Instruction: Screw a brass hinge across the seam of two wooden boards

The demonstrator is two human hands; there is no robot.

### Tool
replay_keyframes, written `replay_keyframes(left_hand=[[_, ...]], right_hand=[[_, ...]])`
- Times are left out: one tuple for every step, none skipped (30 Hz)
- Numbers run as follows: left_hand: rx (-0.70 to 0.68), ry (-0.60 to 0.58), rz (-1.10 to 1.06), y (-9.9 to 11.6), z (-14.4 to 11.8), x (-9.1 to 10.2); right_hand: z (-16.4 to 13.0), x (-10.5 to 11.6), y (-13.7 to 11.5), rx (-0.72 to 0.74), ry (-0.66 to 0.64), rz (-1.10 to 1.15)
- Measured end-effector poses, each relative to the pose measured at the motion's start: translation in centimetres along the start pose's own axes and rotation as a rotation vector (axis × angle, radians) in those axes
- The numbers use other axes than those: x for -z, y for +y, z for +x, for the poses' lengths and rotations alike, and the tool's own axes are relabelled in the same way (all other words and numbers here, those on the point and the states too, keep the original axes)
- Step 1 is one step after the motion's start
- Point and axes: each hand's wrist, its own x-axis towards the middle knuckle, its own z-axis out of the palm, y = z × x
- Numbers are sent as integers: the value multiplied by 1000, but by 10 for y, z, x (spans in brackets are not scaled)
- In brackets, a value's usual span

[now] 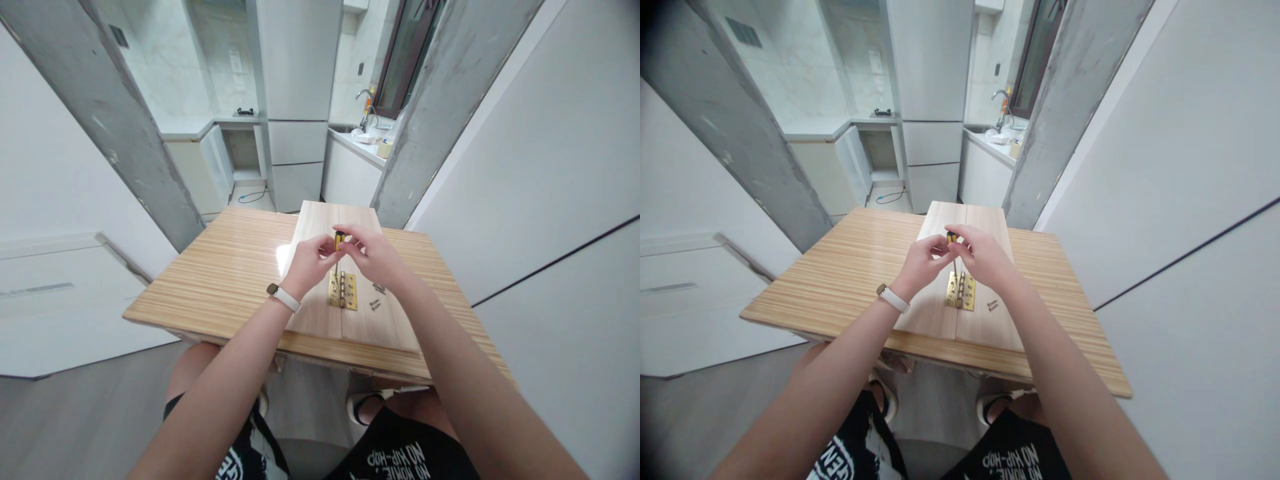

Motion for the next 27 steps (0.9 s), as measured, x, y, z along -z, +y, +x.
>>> replay_keyframes(left_hand=[[-4, -20, -26, -1, 1, 1], [-7, -41, -49, -2, 1, 2], [-8, -62, -67, -3, 2, 2], [-7, -81, -81, -4, 2, 3], [-5, -98, -92, -5, 2, 4], [-4, -117, -107, -6, 3, 4], [-4, -137, -125, -7, 3, 5], [-4, -158, -145, -9, 3, 5], [-3, -179, -165, -10, 4, 5], [-1, -197, -179, -11, 4, 6], [4, -209, -183, -11, 4, 6], [11, -211, -178, -11, 4, 6], [18, -207, -167, -11, 4, 6], [25, -196, -157, -10, 4, 5], [31, -181, -148, -9, 3, 5], [37, -160, -143, -7, 1, 5], [42, -131, -138, -6, 0, 4], [46, -96, -132, -4, -2, 3], [49, -58, -120, -2, -3, 3], [50, -22, -104, -1, -5, 2], [48, 7, -82, 1, -6, 1], [44, 27, -57, 3, -8, -1], [41, 43, -28, 5, -9, -2], [40, 55, 1, 7, -10, -5], [44, 70, 33, 10, -11, -7], [51, 87, 66, 12, -12, -10], [61, 105, 100, 14, -13, -12]], right_hand=[[1, 3, 0, 17, -14, -14], [2, 6, -1, 30, -19, -27], [2, 7, -1, 43, -23, -39], [3, 8, -2, 59, -28, -46], [3, 9, -3, 76, -34, -49], [3, 9, -4, 92, -41, -50], [3, 9, -5, 107, -48, -51], [3, 8, -6, 118, -49, -57], [3, 8, -7, 123, -44, -70], [2, 7, -8, 125, -37, -89], [2, 7, -8, 125, -27, -115], [2, 6, -9, 125, -16, -142], [2, 6, -10, 122, -5, -166], [2, 5, -11, 120, 3, -185], [1, 4, -12, 119, 8, -199], [1, 4, -13, 118, 15, -209], [1, 3, -14, 115, 21, -218], [0, 2, -15, 110, 29, -231], [0, 1, -15, 102, 41, -246], [0, 0, -16, 92, 56, -265], [0, -1, -16, 80, 74, -284], [0, -2, -17, 66, 91, -300], [0, -3, -18, 51, 102, -316], [0, -4, -19, 36, 110, -330], [-1, -6, -20, 24, 116, -345], [-1, -8, -22, 13, 120, -363], [-2, -11, -24, 5, 128, -382]])
